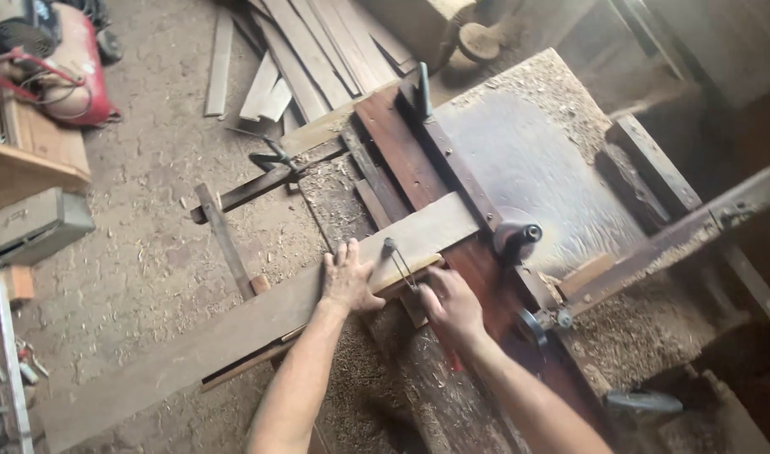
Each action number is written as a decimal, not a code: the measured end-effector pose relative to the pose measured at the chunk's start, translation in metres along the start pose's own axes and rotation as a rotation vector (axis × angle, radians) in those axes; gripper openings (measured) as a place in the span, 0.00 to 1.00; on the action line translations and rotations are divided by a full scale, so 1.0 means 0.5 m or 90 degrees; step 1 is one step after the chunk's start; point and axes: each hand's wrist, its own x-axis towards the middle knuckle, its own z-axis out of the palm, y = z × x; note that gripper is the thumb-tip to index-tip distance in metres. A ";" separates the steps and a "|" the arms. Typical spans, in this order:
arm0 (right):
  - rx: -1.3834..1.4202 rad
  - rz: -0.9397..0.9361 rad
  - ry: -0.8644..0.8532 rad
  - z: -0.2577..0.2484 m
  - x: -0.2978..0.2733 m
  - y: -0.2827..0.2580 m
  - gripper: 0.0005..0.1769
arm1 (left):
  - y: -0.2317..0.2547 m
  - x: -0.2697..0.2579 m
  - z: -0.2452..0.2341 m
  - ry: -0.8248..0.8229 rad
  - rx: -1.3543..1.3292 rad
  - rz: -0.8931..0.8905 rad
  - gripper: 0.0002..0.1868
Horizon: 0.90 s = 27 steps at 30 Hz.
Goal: Shaping the edges of wooden boards using a woodworking shaper machine.
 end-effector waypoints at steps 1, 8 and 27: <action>-0.046 0.100 -0.054 -0.016 -0.054 0.003 0.27 | -0.005 0.006 0.004 -0.022 0.010 0.001 0.46; 0.008 0.349 -0.161 0.009 -0.156 0.068 0.22 | -0.011 0.006 0.008 -0.061 0.009 0.024 0.39; 0.389 0.355 -0.297 -0.048 -0.139 0.043 0.30 | -0.293 -0.008 0.048 -0.053 -0.208 -0.188 0.35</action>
